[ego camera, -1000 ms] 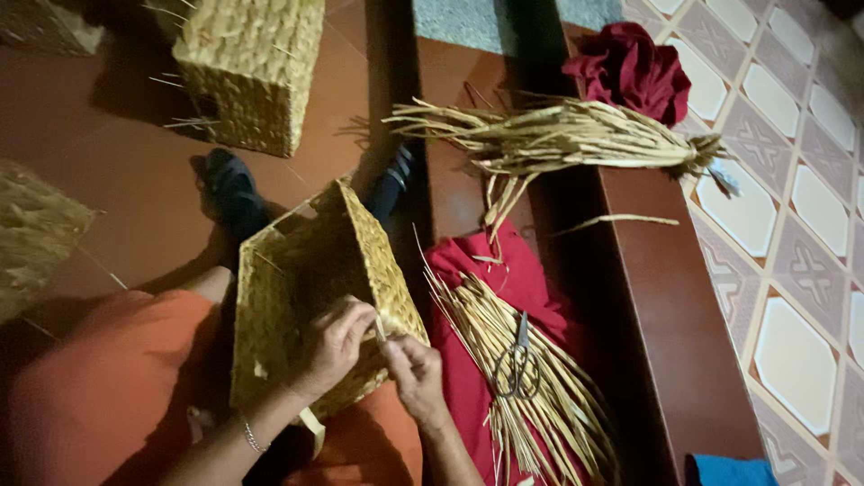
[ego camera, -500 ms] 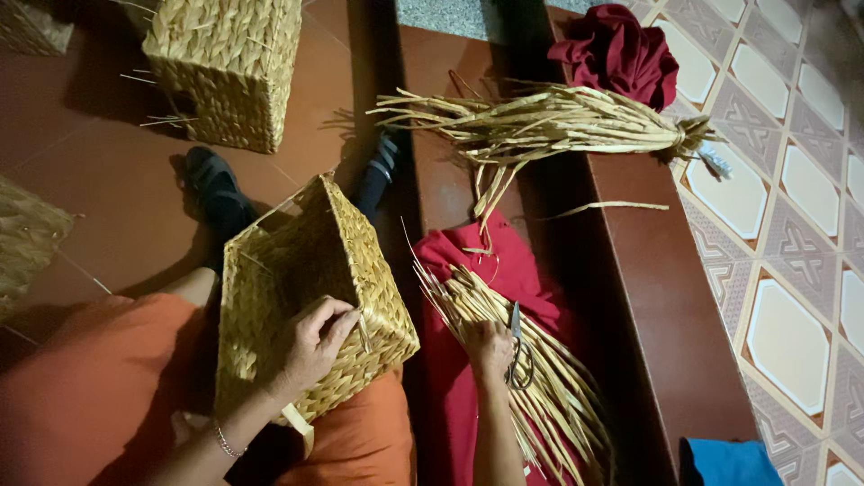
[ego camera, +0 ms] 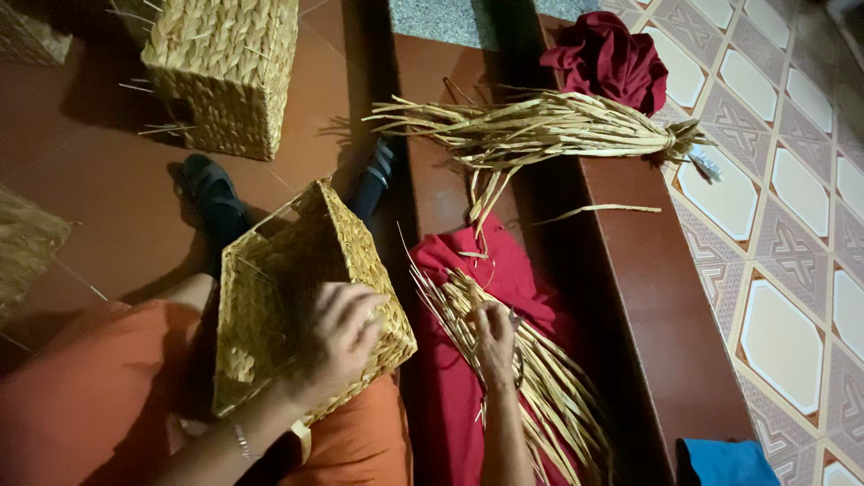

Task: The person sits on the floor with a woven water-hyacinth basket on their lap and works strips along its rim, tucking and pressing the ends into the weave to finish the edge. They occasionally pick up new strips from a pile beside them and use scissors to trim.

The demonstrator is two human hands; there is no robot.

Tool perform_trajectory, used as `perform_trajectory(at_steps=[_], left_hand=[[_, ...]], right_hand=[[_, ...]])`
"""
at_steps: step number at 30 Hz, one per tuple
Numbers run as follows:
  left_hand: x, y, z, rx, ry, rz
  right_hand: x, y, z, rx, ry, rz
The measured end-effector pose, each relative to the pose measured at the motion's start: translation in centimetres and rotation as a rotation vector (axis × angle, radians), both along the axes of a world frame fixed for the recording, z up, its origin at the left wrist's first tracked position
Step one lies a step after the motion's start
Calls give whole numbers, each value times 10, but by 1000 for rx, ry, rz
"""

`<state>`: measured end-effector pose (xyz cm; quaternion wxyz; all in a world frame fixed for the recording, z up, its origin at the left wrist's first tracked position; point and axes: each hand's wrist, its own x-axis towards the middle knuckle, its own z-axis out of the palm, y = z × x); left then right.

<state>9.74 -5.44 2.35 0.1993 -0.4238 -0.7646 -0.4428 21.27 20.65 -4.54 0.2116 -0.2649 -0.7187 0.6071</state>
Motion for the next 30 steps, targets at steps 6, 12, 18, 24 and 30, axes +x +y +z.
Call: perform_trajectory(at_steps=[6, 12, 18, 24, 30], left_hand=[[6, 70, 7, -137, -13, -244], [6, 94, -32, -536, -61, -324], [13, 79, -54, -606, 130, -270], [14, 71, -43, -533, 35, -252], [-2, 55, -33, -384, 1, -203]], right_hand=[[-1, -18, -12, 69, 62, 2], [28, -23, -5, 44, -51, -42], [40, -12, -15, 951, -393, -326], [37, -4, -13, 755, -453, -269], [40, 12, 8, 342, -391, -482]])
